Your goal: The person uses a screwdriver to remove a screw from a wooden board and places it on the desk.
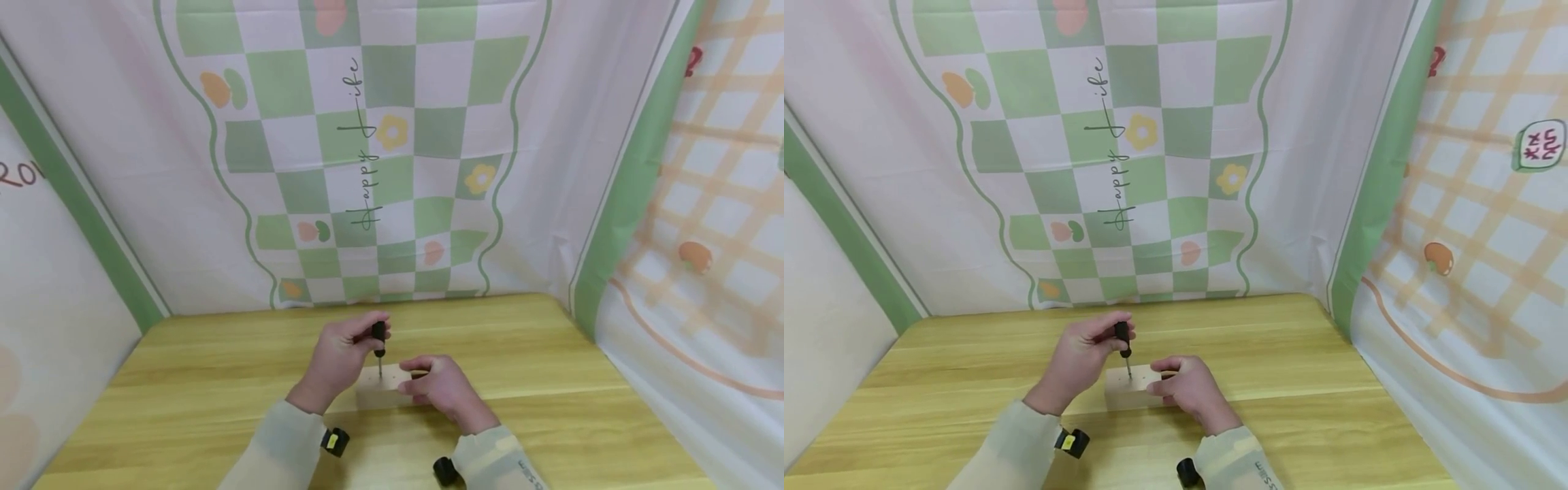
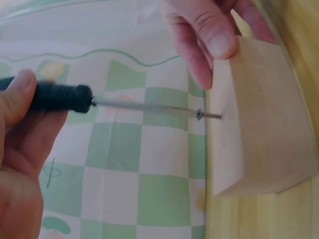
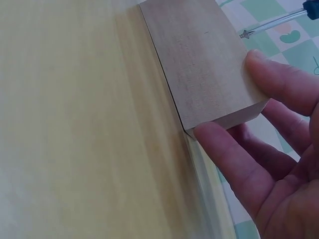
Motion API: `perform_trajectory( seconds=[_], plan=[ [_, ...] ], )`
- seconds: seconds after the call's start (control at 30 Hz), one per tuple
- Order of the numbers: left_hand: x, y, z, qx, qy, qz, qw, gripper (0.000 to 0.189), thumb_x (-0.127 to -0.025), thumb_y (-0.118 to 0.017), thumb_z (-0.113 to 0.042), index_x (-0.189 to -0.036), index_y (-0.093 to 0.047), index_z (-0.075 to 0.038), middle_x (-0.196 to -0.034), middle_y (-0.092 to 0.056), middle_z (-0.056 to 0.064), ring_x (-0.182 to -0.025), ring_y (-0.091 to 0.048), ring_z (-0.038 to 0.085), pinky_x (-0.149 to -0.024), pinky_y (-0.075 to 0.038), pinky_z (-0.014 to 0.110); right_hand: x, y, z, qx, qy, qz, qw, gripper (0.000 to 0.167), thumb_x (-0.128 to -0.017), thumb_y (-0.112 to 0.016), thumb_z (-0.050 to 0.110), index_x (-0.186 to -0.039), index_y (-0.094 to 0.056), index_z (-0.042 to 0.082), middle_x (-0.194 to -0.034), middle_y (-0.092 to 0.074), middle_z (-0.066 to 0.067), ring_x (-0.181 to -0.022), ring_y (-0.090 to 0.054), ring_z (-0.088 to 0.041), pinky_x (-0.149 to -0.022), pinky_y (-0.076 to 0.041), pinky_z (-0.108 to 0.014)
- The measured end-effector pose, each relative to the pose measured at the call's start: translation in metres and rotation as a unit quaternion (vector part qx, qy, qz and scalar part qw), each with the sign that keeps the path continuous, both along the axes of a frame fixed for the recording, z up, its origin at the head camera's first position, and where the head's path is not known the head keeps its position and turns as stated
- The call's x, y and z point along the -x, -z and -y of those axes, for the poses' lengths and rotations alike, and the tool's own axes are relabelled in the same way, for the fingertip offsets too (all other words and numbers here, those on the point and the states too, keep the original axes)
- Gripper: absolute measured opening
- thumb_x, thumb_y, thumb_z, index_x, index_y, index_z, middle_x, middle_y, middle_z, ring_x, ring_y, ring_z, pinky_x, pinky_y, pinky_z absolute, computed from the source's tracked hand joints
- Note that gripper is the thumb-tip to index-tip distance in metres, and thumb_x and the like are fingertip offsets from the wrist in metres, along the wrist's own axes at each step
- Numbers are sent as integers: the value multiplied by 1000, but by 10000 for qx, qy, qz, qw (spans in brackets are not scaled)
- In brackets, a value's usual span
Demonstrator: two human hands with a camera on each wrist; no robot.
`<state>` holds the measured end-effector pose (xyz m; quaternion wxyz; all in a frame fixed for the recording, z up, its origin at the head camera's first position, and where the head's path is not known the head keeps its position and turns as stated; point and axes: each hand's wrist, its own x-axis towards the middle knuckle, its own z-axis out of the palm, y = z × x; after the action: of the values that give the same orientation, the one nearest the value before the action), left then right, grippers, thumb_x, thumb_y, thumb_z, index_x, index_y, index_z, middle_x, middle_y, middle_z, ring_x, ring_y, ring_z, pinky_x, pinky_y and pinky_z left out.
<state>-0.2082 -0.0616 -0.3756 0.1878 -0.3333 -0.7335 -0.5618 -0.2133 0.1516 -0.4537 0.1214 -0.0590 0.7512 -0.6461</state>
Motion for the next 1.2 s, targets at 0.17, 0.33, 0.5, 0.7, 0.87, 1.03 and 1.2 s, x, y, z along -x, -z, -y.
perform_trajectory(
  seconds=[0.17, 0.33, 0.5, 0.7, 0.87, 1.03, 1.2],
  plan=[
    [-3, 3, -10, -61, -761, -819, 9937, 41, -78, -78, 11, -116, -75, -4, -96, -74, 7, -84, -72, 18, -74, -58, 26, 0, -1, 0, -76, 35, -28, 10000, 45, -78, -86, 10, -119, -70, -1, -125, -62, -16, -99, -65, -26, -76, -59, -42],
    [-5, 2, -11, 211, -849, -1020, 9909, 43, -78, -80, 8, -118, -74, -5, -105, -73, 9, -89, -72, 19, -75, -58, 28, 0, -1, 0, -137, 80, -38, 9999, 45, -78, -86, 10, -119, -71, 0, -123, -63, -15, -99, -64, -25, -74, -59, -40],
    [-1, -4, 2, 314, 626, 469, 9964, 41, -88, -71, 7, -126, -69, -10, -117, -68, 5, -104, -66, 22, -85, -56, 32, 0, -1, 1, -130, 84, 2, 9999, 46, -78, -86, 11, -119, -71, 0, -122, -63, -15, -97, -65, -25, -74, -59, -40],
    [4, -8, 9, 100, 1566, 1531, 9757, 41, -94, -58, 13, -129, -65, -6, -112, -69, 15, -108, -65, 32, -88, -55, 37, -1, -1, 1, -88, 95, 28, 9999, 45, -77, -86, 9, -118, -71, -1, -118, -66, -15, -94, -66, -25, -73, -59, -41],
    [6, -6, 7, -53, 1052, 1464, 9836, 44, -90, -64, 13, -129, -68, -6, -109, -71, 14, -100, -69, 24, -86, -56, 36, -1, -1, 2, -126, 59, 17, 9999, 44, -78, -86, 9, -118, -71, 0, -121, -64, -14, -98, -65, -25, -73, -59, -40],
    [2, -4, 1, -316, 561, 1023, 9927, 40, -85, -71, 10, -122, -71, -4, -105, -72, 13, -93, -71, 25, -80, -58, 34, -1, -1, 2, -131, 0, 29, 9999, 44, -78, -86, 10, -119, -71, 1, -123, -64, -14, -102, -64, -26, -75, -59, -40],
    [-2, 1, -7, -416, -290, -10, 9987, 41, -79, -78, 8, -118, -74, -4, -96, -75, 6, -84, -73, 21, -73, -59, 29, 0, -1, 1, -108, -21, 27, 9999, 44, -79, -85, 10, -119, -71, 0, -124, -63, -15, -104, -63, -27, -75, -59, -41]
  ],
)
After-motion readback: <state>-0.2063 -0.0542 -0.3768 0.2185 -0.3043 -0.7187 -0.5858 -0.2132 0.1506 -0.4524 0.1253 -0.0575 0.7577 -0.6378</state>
